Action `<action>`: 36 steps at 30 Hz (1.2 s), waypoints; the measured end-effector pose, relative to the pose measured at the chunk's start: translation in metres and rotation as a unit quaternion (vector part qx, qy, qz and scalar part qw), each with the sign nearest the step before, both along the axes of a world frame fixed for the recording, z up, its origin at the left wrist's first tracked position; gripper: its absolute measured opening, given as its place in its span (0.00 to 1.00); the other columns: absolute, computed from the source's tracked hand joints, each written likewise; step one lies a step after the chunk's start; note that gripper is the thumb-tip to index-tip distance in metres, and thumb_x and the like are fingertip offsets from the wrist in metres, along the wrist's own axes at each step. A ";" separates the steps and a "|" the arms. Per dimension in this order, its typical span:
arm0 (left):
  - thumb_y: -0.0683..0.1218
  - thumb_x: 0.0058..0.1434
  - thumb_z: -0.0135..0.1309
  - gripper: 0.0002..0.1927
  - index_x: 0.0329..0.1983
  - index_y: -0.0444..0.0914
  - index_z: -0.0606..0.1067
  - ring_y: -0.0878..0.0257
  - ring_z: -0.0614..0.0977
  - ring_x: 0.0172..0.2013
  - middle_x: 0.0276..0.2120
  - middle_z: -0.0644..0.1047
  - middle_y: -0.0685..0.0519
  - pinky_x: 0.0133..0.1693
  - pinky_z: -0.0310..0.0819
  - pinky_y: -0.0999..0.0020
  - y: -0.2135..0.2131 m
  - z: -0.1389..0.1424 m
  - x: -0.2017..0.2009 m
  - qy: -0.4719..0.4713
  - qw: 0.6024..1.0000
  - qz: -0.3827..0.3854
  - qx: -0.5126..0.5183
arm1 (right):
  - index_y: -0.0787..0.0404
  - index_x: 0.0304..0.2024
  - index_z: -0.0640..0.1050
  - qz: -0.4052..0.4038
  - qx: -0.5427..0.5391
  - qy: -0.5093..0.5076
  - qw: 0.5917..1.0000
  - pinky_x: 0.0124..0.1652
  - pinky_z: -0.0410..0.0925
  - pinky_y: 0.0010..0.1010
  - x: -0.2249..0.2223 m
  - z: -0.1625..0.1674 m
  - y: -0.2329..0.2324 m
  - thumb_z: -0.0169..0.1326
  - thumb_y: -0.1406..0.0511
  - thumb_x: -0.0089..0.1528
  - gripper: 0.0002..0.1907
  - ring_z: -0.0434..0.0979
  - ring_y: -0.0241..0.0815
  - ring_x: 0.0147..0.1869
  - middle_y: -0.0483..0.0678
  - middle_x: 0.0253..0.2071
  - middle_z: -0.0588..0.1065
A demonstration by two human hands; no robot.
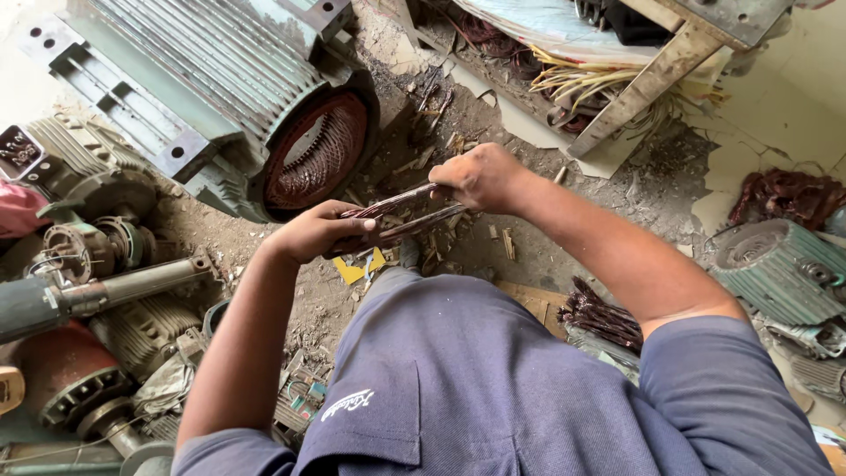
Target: The person pulls burnt copper windings out of an electric motor stator by hand, gripping bundles of wire and yanking them free from the stator slots. They drop the extracted windings onto a growing pile on the floor and pick up new stator pieces to continue pulling out the wire.
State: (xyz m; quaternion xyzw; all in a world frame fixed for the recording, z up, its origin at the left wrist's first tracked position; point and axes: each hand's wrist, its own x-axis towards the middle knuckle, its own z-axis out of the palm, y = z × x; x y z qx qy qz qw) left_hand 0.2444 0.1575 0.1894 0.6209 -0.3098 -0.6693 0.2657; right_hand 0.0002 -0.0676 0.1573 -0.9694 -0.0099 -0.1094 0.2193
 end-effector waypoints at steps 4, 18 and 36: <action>0.58 0.61 0.58 0.30 0.61 0.37 0.74 0.68 0.76 0.40 0.43 0.77 0.56 0.43 0.70 0.71 -0.011 0.007 0.008 0.002 0.997 -0.046 -0.070 | 0.54 0.38 0.73 0.002 -0.004 -0.016 1.000 0.27 0.71 0.40 -0.008 0.002 0.007 0.55 0.63 0.63 0.04 0.80 0.47 0.31 0.45 0.29 0.76; 0.53 0.49 0.64 0.29 0.55 0.38 0.78 0.61 0.81 0.40 0.41 0.82 0.49 0.45 0.75 0.64 -0.062 -0.018 -0.051 -0.153 0.964 -0.219 0.019 | 0.55 0.47 0.74 -0.019 -0.127 -0.010 0.992 0.27 0.72 0.34 -0.025 -0.027 0.019 0.54 0.48 0.54 0.25 0.80 0.47 0.33 0.53 0.39 0.76; 0.56 0.47 0.70 0.40 0.62 0.37 0.70 0.52 0.79 0.52 0.51 0.78 0.42 0.55 0.72 0.59 -0.043 -0.042 -0.063 -0.364 0.896 -0.246 -0.062 | 0.57 0.46 0.70 -0.124 -0.015 0.254 0.959 0.36 0.70 0.44 -0.026 -0.087 0.024 0.61 0.63 0.52 0.21 0.80 0.54 0.38 0.51 0.35 0.78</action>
